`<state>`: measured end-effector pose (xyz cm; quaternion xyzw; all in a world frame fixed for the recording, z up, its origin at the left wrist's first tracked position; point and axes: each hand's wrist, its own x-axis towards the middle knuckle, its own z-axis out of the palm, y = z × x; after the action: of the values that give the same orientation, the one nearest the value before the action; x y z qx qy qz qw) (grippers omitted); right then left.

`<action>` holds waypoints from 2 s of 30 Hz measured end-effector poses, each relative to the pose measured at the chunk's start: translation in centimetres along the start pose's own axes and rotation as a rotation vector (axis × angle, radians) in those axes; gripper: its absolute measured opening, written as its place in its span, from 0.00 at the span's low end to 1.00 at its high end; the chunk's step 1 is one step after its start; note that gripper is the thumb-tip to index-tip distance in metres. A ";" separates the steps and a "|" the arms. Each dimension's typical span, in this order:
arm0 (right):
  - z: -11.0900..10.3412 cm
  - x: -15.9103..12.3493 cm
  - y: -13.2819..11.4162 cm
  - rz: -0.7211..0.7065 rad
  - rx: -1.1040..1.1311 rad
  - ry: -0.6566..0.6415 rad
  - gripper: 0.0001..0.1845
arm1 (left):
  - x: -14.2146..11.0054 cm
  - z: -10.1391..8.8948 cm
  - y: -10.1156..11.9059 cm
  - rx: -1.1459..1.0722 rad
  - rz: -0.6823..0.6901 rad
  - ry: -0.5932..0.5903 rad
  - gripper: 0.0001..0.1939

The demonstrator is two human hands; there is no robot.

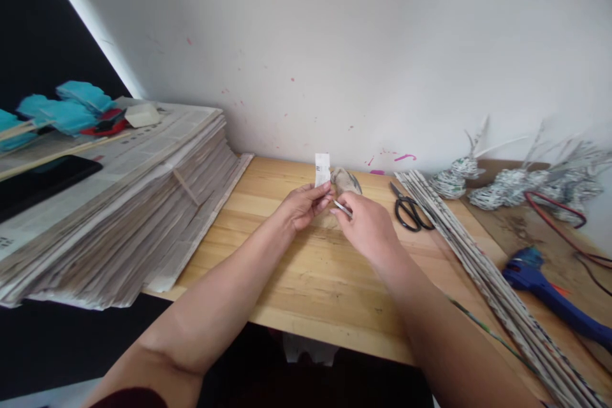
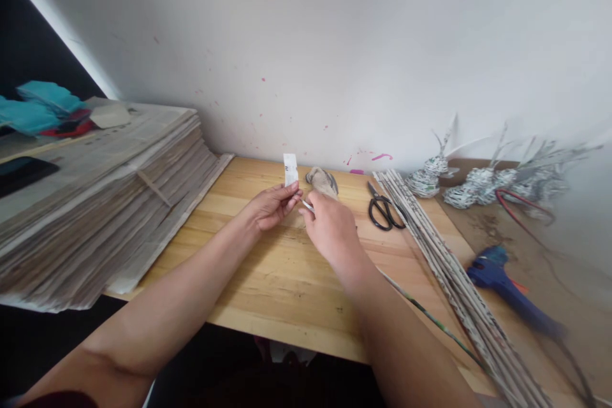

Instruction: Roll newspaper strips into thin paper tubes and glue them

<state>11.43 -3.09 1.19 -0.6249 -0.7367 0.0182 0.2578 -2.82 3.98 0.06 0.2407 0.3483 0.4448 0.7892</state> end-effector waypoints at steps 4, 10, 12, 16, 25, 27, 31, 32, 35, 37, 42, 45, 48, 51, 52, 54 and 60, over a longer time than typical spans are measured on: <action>-0.1 0.1 -0.1 0.001 -0.037 -0.015 0.14 | -0.1 0.0 0.2 -0.008 -0.002 0.003 0.07; -0.4 0.3 0.0 0.100 0.272 -0.202 0.17 | -0.1 -0.3 0.3 0.021 -0.007 0.000 0.07; -0.3 0.2 0.0 0.100 0.227 -0.186 0.15 | -0.2 -0.3 0.3 0.043 -0.002 0.004 0.07; 0.0 0.0 -0.1 0.027 0.010 -0.038 0.07 | -0.4 0.0 0.2 0.072 0.019 0.013 0.07; -0.1 0.3 0.0 0.048 0.018 -0.101 0.15 | -0.4 -0.1 0.3 0.031 0.035 -0.042 0.06; -0.4 0.4 0.1 0.075 0.121 -0.129 0.15 | -0.5 -0.1 0.4 0.033 0.025 -0.072 0.07; -0.8 0.8 0.5 0.314 0.530 -0.360 0.18 | -0.5 -0.2 0.4 0.065 -0.001 -0.082 0.08; -0.9 0.8 0.6 0.380 0.616 -0.417 0.19 | -0.4 -0.2 0.4 0.080 -0.011 -0.086 0.07; -0.9 0.8 0.7 0.367 0.578 -0.396 0.18 | -0.3 -0.3 0.2 0.135 -0.010 -0.072 0.05; -0.7 0.6 0.6 0.214 0.348 -0.227 0.14 | -0.3 -0.2 0.0 0.147 0.015 -0.031 0.05; -0.2 0.1 0.1 -0.003 -0.010 0.003 0.10 | -0.2 -0.2 -0.1 0.148 0.043 -0.018 0.06; -0.3 0.3 0.1 -0.001 -0.010 -0.012 0.14 | -0.1 -0.4 -0.1 0.149 0.046 -0.032 0.05; -0.5 0.5 0.3 0.103 0.191 -0.149 0.15 | 0.0 -0.5 -0.1 0.144 0.044 -0.051 0.03; -0.6 0.7 0.5 0.239 0.444 -0.341 0.17 | 0.0 -0.6 -0.2 0.149 0.033 -0.079 0.01; -0.6 0.7 0.6 0.239 0.444 -0.345 0.18 | 0.0 -0.5 -0.2 0.152 0.034 -0.075 0.01; -0.5 0.5 0.5 0.161 0.310 -0.243 0.15 | 0.0 -0.4 -0.2 0.152 0.046 -0.035 0.02; -0.3 0.1 -0.1 -0.003 -0.029 -0.005 0.11 | -0.2 -0.1 -0.1 0.131 0.075 0.049 0.02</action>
<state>11.47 -3.10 1.47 -0.6275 -0.7384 0.0084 0.2469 -2.90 3.79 0.00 0.2939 0.3866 0.4561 0.7458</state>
